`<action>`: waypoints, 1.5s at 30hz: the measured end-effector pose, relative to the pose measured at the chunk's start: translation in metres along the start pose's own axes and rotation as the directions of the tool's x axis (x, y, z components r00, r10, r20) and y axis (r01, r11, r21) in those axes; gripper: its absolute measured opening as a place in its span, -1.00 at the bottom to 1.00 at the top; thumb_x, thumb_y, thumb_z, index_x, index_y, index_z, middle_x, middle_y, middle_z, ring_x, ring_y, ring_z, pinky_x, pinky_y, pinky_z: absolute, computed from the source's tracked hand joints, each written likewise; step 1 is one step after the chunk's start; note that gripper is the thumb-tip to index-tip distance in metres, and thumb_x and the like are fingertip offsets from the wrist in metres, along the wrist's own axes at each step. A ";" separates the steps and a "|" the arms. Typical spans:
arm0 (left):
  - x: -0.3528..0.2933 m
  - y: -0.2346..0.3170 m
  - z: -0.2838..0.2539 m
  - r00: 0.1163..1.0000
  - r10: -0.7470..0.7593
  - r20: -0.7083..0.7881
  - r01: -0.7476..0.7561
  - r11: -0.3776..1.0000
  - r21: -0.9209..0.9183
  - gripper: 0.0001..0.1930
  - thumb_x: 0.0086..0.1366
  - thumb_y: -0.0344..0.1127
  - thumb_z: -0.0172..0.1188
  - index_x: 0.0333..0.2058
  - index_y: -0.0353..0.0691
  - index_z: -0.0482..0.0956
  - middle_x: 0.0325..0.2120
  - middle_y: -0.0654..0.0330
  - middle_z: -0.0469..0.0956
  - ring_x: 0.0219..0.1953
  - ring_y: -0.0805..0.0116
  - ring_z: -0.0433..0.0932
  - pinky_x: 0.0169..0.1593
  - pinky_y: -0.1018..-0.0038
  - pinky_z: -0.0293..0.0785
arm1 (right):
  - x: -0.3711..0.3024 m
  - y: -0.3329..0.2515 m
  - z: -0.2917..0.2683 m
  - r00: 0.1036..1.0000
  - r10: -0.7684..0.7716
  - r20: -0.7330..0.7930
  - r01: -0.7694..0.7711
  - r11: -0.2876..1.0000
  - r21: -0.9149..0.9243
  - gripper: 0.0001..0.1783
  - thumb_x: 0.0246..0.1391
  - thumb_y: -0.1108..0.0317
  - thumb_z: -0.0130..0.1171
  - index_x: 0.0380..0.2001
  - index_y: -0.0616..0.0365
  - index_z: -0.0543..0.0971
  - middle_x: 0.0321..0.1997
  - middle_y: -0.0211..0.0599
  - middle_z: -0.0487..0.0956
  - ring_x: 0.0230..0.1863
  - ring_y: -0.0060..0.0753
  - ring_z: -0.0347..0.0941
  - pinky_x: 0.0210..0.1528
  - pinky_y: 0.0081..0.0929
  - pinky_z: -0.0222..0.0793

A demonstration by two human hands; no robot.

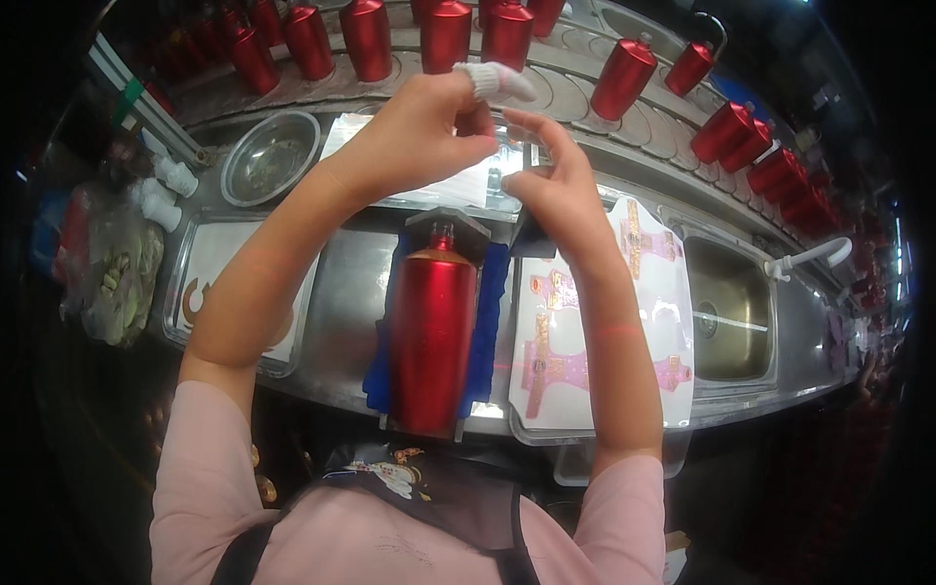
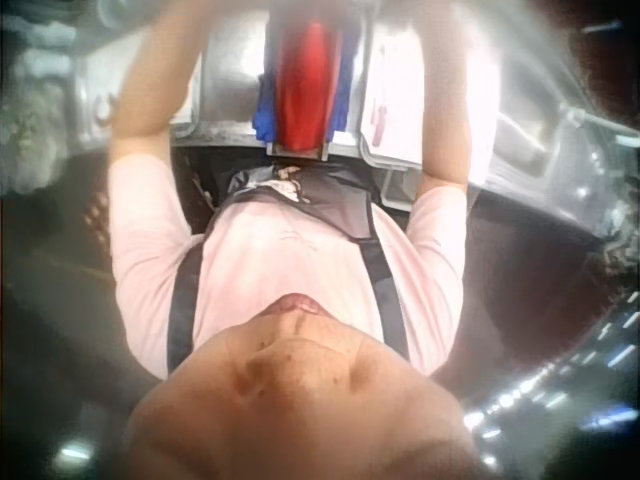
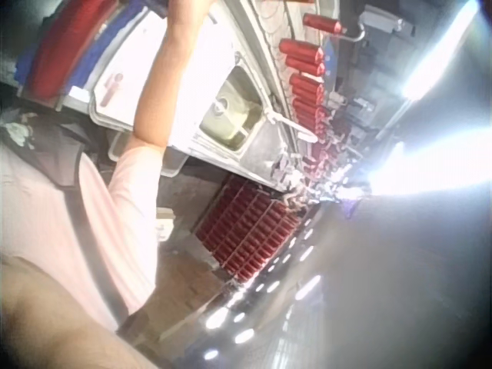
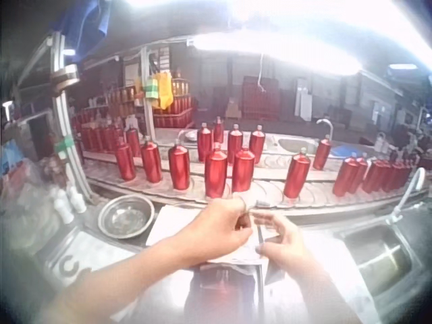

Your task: The person repeatedly applies gold crescent-shaped stickers and rectangular labels to red cylindrical cans. They peel each sticker from a backing sheet, align it on the can, smooth it down, and then place the finished can on a nearby tray. The process is repeated for multiple cans.

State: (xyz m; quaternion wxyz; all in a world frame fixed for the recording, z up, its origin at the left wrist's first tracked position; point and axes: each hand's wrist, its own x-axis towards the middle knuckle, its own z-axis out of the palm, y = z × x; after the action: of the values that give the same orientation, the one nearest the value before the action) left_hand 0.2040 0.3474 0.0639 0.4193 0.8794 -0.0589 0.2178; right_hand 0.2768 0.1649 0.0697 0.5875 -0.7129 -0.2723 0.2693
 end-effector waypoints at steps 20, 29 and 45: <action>-0.285 0.118 0.062 0.672 -0.715 -0.193 0.443 0.597 -0.669 -0.49 0.23 -0.58 0.32 0.17 -0.33 0.49 -0.41 0.37 0.61 -0.39 0.70 0.47 -0.27 0.68 0.35 | -0.229 0.047 0.038 0.935 0.352 0.034 -0.342 0.925 -0.163 -0.85 0.06 0.47 0.44 -0.47 0.21 0.63 -0.50 -0.62 0.53 -0.49 -0.88 0.32 -0.46 -0.79 0.08; -0.288 0.095 0.074 0.656 -0.734 -0.175 0.495 0.593 -0.635 -0.41 0.17 -0.54 0.35 0.20 -0.29 0.45 -0.33 0.29 0.62 -0.32 0.62 0.52 -0.24 0.62 0.39 | -0.222 0.047 0.046 0.936 0.351 0.022 -0.351 0.935 0.048 -0.88 0.16 0.47 0.33 -0.41 0.21 0.57 -0.46 -0.57 0.54 -0.51 -0.86 0.33 -0.47 -0.77 0.13; -0.276 0.075 0.068 0.941 -0.329 -0.085 0.309 0.933 -0.183 -0.04 0.14 -0.35 0.47 0.46 -0.28 0.14 0.44 -0.08 0.21 0.50 0.05 0.15 0.49 0.21 0.02 | -0.222 0.062 0.033 0.920 0.393 -0.009 -0.391 0.917 0.080 -0.85 0.15 0.38 0.30 -0.44 0.13 0.53 -0.64 -0.58 0.43 -0.69 -0.78 0.24 -0.62 -0.73 0.07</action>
State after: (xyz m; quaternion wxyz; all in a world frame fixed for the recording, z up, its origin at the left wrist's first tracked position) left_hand -0.0433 0.2256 -0.0394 0.5240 0.8251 0.0907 0.1909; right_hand 0.1013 0.0217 0.0169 0.5520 -0.7332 -0.1062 0.3827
